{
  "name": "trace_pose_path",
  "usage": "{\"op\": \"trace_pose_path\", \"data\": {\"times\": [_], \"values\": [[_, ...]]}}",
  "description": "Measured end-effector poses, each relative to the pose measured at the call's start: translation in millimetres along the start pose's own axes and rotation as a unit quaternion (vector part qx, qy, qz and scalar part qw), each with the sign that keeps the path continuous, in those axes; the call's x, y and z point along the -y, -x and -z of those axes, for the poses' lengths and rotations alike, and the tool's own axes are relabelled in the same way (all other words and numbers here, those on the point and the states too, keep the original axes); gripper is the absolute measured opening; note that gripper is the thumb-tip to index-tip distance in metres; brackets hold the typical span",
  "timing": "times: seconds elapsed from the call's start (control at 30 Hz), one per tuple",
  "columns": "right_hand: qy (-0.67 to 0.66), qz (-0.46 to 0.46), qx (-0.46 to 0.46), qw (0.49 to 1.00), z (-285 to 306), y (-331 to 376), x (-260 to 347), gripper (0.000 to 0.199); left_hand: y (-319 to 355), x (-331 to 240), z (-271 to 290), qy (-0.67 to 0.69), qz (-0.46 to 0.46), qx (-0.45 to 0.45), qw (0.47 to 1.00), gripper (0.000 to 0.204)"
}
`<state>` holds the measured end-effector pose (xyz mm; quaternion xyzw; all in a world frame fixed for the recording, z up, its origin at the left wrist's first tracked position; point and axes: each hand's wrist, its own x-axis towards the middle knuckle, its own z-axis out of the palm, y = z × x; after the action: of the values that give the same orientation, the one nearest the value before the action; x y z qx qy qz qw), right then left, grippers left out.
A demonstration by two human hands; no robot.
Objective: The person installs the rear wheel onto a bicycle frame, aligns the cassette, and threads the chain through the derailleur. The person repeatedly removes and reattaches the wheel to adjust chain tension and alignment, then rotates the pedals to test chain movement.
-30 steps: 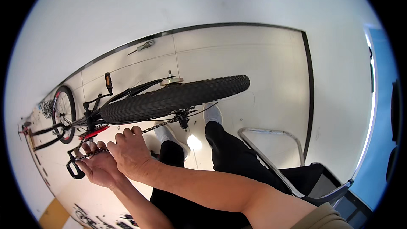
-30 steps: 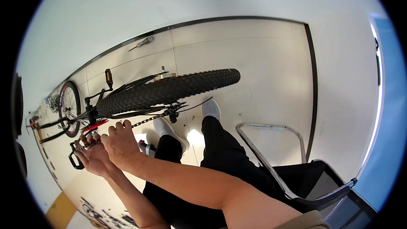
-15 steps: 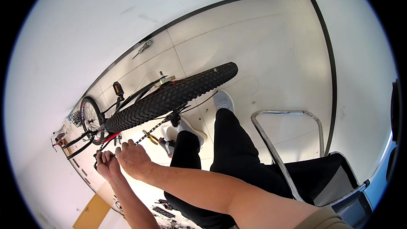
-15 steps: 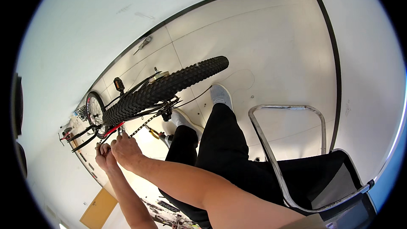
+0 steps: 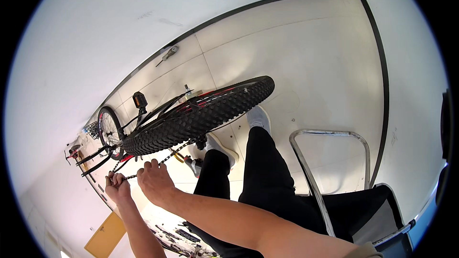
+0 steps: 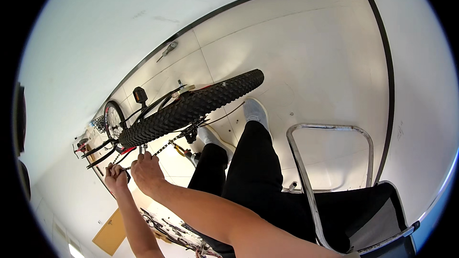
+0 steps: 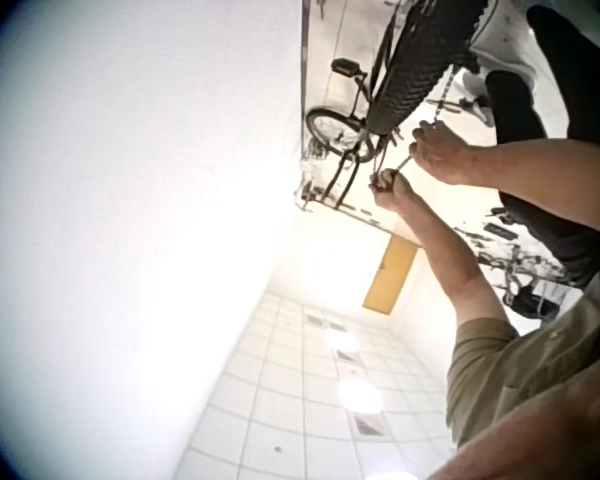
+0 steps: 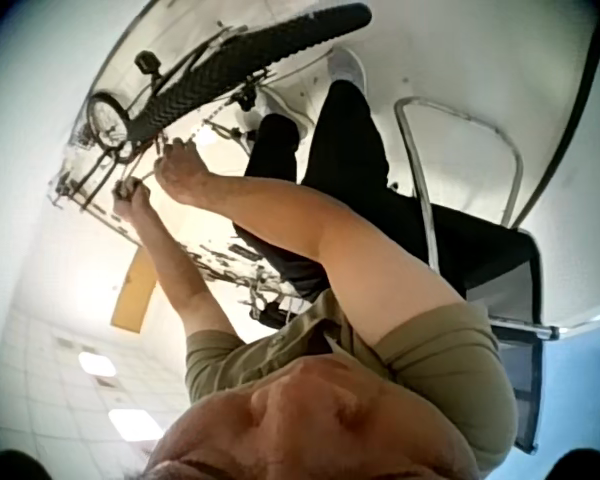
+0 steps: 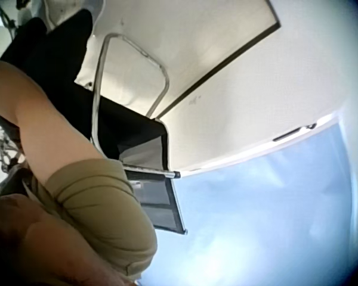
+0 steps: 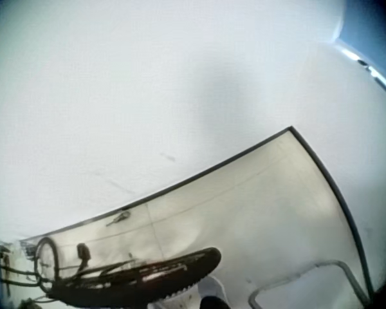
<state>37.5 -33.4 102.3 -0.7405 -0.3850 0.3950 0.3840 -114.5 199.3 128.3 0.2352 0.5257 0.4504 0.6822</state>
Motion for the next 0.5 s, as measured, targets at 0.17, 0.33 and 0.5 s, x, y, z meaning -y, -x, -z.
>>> {"op": "trace_pose_path", "data": {"times": [0.17,0.33,0.5], "values": [[0.007,0.015,0.002,1.0,-2.1,-1.4,0.9,0.024,5.7,7.6,-7.6,0.008,-0.003,0.001,1.0,0.029],[0.004,0.04,-0.03,0.999,-12.6,-1.6,6.2,0.022,-9.8,-5.7,14.9,0.004,0.0,0.037,0.999,0.029],[-0.029,0.072,-0.045,0.996,-12.5,-1.9,7.4,0.02,-11.2,-4.7,19.3,-0.007,-0.003,0.04,0.999,0.029]]}}
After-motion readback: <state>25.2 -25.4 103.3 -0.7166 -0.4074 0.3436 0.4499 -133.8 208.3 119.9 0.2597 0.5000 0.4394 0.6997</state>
